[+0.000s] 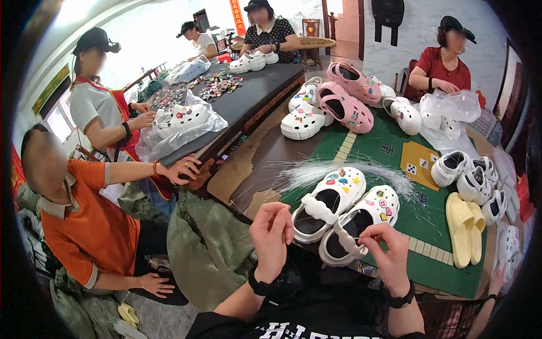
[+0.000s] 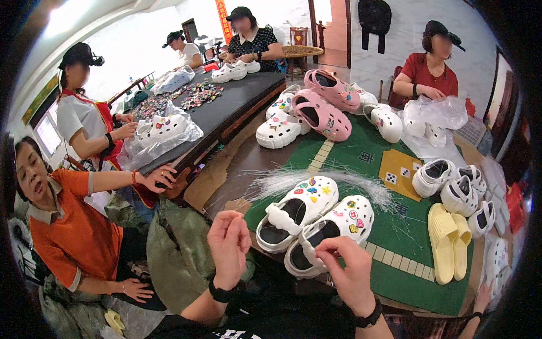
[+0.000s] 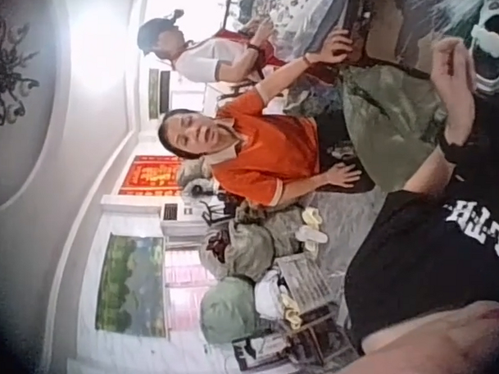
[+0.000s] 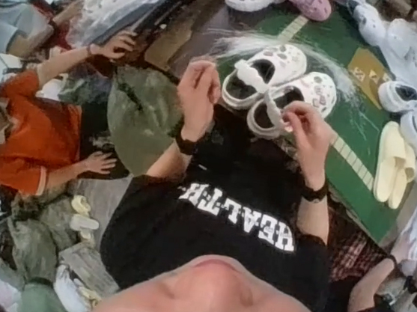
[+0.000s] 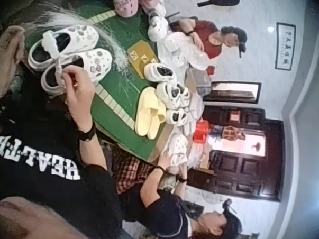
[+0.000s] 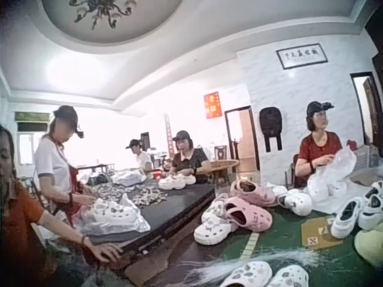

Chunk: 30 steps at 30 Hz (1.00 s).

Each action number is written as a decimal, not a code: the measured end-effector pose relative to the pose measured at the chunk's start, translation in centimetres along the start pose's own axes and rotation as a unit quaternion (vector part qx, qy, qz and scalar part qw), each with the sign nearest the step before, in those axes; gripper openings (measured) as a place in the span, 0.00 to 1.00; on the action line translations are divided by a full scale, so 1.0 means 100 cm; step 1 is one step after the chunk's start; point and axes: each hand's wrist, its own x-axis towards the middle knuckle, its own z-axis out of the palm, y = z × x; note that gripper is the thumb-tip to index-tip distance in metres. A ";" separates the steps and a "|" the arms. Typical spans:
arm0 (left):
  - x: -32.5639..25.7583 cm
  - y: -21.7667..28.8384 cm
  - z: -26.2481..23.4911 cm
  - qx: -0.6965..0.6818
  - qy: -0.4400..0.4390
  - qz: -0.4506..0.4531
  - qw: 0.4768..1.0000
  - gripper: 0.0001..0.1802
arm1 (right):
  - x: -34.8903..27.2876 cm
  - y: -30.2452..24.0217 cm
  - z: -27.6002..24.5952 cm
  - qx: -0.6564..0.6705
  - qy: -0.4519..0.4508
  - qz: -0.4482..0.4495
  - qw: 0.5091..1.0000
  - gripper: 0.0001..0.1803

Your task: Decorating and organizing foam clogs with decorative charms in a manufacturing setting.

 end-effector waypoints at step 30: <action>-0.025 -0.006 0.007 -0.146 -0.117 -0.172 0.967 0.05 | 0.026 -0.017 0.062 -0.163 0.051 -0.218 0.961 0.12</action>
